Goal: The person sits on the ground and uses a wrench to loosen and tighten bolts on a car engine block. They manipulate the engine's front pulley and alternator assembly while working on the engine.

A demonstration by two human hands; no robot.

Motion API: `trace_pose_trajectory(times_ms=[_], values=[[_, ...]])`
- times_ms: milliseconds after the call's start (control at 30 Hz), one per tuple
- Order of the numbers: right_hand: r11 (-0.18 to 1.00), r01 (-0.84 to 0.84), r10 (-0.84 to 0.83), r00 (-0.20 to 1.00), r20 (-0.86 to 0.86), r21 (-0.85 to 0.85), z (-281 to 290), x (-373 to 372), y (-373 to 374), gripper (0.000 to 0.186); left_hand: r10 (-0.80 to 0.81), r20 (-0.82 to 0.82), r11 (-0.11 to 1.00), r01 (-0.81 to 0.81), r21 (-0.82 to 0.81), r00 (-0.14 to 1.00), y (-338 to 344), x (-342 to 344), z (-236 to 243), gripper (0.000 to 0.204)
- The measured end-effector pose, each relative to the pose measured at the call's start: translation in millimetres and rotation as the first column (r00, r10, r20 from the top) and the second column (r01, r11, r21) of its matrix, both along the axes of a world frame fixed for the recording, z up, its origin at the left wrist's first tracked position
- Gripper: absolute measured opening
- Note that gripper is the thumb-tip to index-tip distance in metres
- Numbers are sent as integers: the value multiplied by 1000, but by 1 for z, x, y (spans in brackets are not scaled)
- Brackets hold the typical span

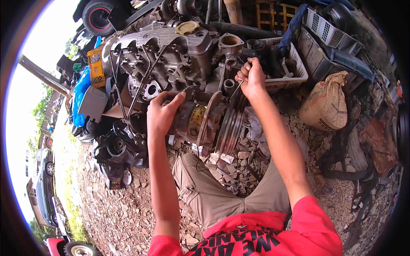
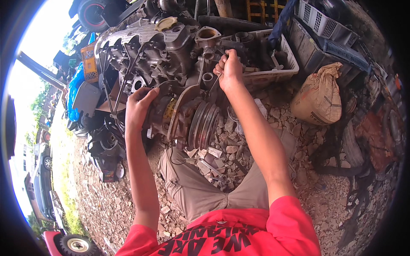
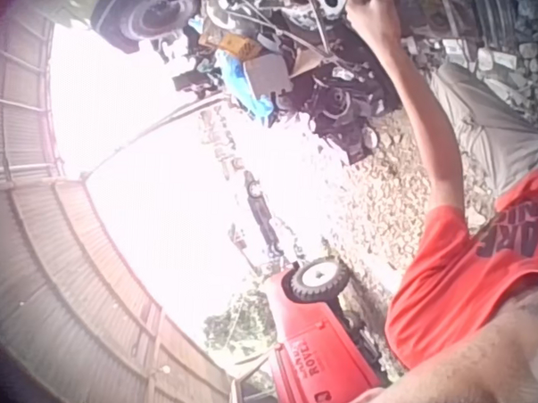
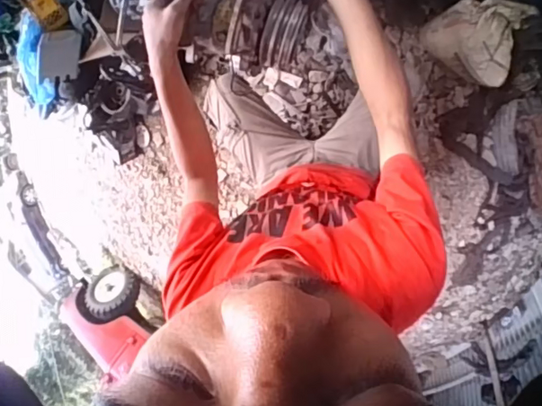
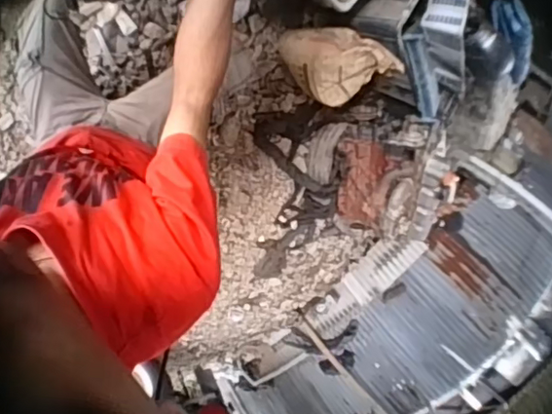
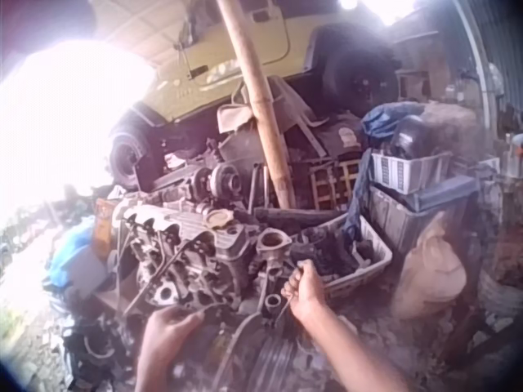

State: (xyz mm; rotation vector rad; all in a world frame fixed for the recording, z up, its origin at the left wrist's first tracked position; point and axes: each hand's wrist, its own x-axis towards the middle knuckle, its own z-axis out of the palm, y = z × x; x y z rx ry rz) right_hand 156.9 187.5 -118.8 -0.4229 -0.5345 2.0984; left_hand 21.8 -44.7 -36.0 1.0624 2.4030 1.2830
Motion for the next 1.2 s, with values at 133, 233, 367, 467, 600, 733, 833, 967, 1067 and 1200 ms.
trace_pose_trajectory(times_ms=[133, 233, 367, 467, 600, 733, 833, 967, 1067, 1200], values=[[955, 40, -68, 994, 85, 293, 8, -9, -31, 41, 0, -37, 1000, 0, -8, 999, -1, 4, 5, 43], [540, -277, 22, 949, 316, 795, 1, 16, -73, 42, 2, -33, 1000, -2, -1, 999, -3, 0, 3, 44], [581, -264, 203, 963, 178, 770, 2, 39, -74, 46, 7, -17, 1000, -7, -8, 1000, -2, 1, 1, 44], [843, -81, 177, 975, -132, 532, -1, 46, -56, 44, 4, -32, 1000, -5, -24, 999, -3, 2, 4, 43], [957, -25, -10, 993, 117, 291, -19, 50, -28, 47, -18, -30, 1000, 18, -3, 999, 0, 2, 3, 42], [996, -19, 20, 1000, -12, 82, -27, 43, -26, 46, -7, -10, 1000, 7, 6, 1000, 0, 5, 3, 42], [996, 24, -14, 993, -114, 85, -24, 40, -14, 45, -20, -1, 1000, 20, 17, 1000, 0, 3, 1, 42], [977, 18, -20, 1000, 8, 214, -13, 35, -22, 44, -16, -25, 1000, 16, 6, 1000, -3, 3, 3, 44], [957, 35, -85, 983, 161, 288, -10, 36, -35, 42, 26, -99, 1000, -25, 14, 995, -1, 2, 2, 49], [697, 44, -334, 903, 271, 715, 24, 23, -50, 32, 43, -146, 999, -38, 36, 988, -2, -4, -4, 51]])
